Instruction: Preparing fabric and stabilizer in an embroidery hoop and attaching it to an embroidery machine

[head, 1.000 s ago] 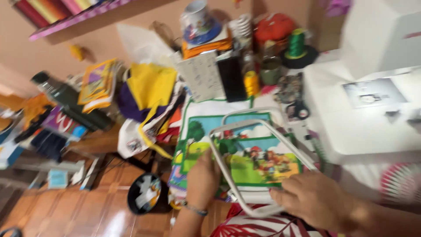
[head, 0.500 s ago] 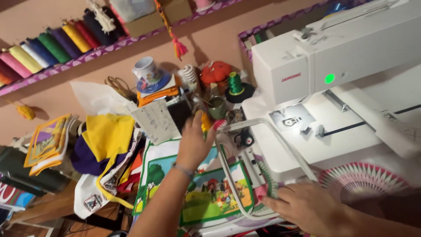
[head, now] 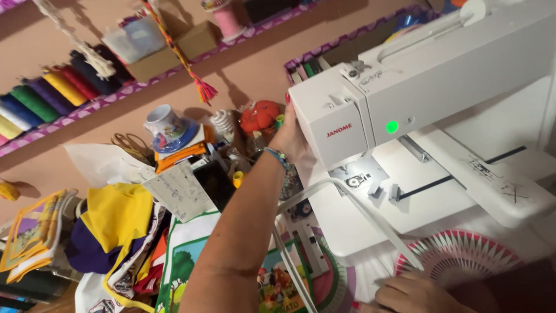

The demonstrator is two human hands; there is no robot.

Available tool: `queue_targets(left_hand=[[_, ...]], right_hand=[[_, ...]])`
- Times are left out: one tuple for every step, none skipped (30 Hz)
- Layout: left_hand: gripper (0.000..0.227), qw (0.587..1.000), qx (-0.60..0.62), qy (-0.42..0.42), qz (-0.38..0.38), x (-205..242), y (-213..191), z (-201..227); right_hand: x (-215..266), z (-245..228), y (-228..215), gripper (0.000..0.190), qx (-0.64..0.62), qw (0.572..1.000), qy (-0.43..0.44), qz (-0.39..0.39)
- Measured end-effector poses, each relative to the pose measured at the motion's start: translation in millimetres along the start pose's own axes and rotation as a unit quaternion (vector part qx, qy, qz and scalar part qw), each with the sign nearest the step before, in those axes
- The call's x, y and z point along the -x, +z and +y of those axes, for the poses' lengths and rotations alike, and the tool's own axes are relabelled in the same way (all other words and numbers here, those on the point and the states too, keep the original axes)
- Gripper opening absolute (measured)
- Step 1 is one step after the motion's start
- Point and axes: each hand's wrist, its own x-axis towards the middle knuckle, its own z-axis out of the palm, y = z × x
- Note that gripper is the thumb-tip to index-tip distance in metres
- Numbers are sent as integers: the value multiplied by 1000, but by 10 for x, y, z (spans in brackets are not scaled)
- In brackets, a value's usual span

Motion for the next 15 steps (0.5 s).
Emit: queue_targets(left_hand=[[99, 1000, -4, 16, 7, 75, 69, 54], [99, 1000, -2, 10, 10, 70, 59, -8], [96, 1000, 7, 24, 18, 45, 54, -2], [93, 999, 15, 38, 26, 29, 49, 7], [93, 999, 17, 38, 28, 28, 41, -11], [88, 997, 30, 57, 40, 27, 35, -30], [83, 995, 41, 74, 51, 18, 36, -46], [83, 995, 41, 72, 51, 9, 37, -59], [78, 993, 53, 88, 61, 1, 40, -76], [74, 990, 65, 105, 72, -2, 43, -91], [74, 990, 64, 105, 71, 2, 65, -61], [67, 988, 78, 116, 59, 9, 84, -27], [62, 986, 92, 127, 48, 18, 99, 14], [62, 986, 92, 129, 48, 12, 122, 38], [55, 987, 82, 125, 61, 20, 139, 42]], right_hand=[[-44, 0, -60, 11, 12, 999, -7, 36], [-23, -22, -90, 11, 7, 999, -3, 33], [-25, 13, -113, 16, 48, 998, 0, 40], [-31, 39, -139, 22, 89, 995, 4, 46], [9, 65, -145, 22, 87, 995, 2, 45], [49, 91, -152, 13, 63, 997, -10, 33], [87, 105, -151, 11, 40, 999, -18, 21], [109, 102, -143, 11, 39, 999, -17, 22], [133, 97, -141, 11, 43, 999, -17, 15], [156, 90, -141, 12, 47, 999, -18, 8], [144, 82, -152, 12, 48, 999, -18, 8], [128, 71, -164, 10, 57, 998, -10, 12], [109, 71, -177, 9, 66, 998, -5, 16], [89, 106, -181, 9, 67, 998, -6, 15], [76, 125, -187, 9, 71, 997, -17, 29]])
